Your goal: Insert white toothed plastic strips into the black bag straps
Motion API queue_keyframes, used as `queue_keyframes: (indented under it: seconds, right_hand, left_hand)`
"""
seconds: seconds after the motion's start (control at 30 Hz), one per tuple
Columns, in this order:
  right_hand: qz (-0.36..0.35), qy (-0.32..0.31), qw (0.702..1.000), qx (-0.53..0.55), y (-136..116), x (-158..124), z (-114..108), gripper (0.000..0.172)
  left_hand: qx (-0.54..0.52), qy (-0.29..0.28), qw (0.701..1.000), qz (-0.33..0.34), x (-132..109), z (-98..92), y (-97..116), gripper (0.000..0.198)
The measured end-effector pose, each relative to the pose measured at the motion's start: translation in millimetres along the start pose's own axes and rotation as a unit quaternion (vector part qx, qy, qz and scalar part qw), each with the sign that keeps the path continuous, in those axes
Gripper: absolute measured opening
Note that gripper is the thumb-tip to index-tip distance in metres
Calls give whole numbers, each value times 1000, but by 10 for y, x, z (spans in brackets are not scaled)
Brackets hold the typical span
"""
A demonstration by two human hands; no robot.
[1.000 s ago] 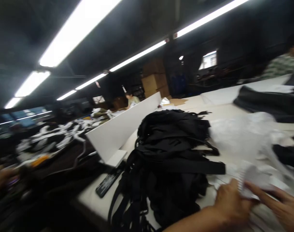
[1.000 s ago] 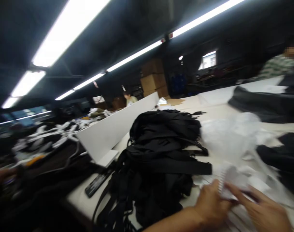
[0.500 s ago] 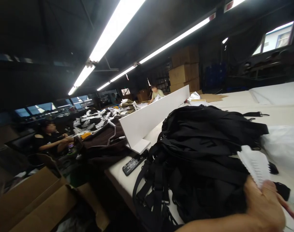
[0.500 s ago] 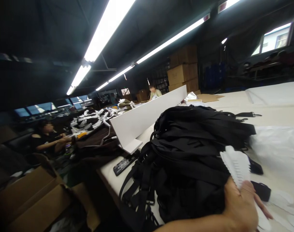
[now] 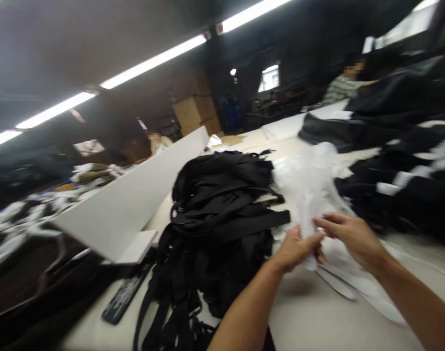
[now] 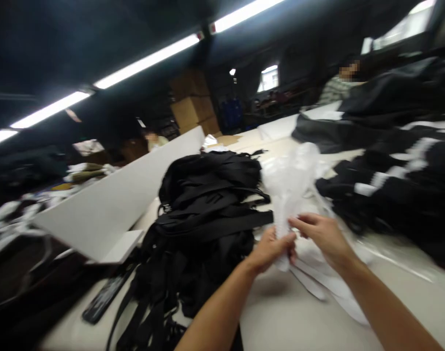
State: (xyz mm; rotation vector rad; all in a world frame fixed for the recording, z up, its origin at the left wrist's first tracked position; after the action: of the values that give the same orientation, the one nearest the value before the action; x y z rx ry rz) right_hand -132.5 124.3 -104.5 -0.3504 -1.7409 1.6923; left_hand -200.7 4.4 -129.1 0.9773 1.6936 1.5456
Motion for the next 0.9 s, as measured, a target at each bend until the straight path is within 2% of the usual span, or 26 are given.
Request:
queue_keyframes:
  seconds: [0.1, 0.2, 0.4, 0.6, 0.67, 0.8, 0.9]
  right_hand:
    - [50, 21, 992, 118, 16, 57, 48, 41]
    - [66, 40, 988, 135, 112, 168, 31, 44]
    - [68, 41, 982, 172, 268, 206, -2, 46]
    - [69, 37, 986, 145, 426, 160, 3, 40]
    - [60, 58, 989, 121, 450, 150, -79, 37]
    - [34, 120, 991, 52, 473, 199, -424, 39]
    - [22, 100, 995, 6, 430, 216, -542, 34]
  left_hand:
    - [-28, 40, 999, 6, 40, -79, -4, 44]
    - [-42, 81, 996, 12, 128, -157, -81, 38]
    - [-17, 56, 998, 3, 75, -126, -78, 37]
    - [2, 155, 988, -29, 100, -150, -189, 40]
    - [5, 180, 983, -42, 99, -177, -224, 41]
    - [0, 234, 971, -41, 73, -280, -219, 37]
    - [-11, 202, 979, -35, 70, -257, -176, 34]
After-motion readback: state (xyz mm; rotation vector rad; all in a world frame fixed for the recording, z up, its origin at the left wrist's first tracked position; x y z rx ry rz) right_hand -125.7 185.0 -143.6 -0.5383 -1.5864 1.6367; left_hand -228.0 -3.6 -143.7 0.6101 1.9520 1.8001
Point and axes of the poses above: each hand's wrist, its own x-axis towards the middle knuckle, its own z-axis out of the palm, y = z × x, the point moved 5 cm from there along x, towards the middle knuckle, and after that the axes turned 12 degrees about x, right-handed, at the moved point
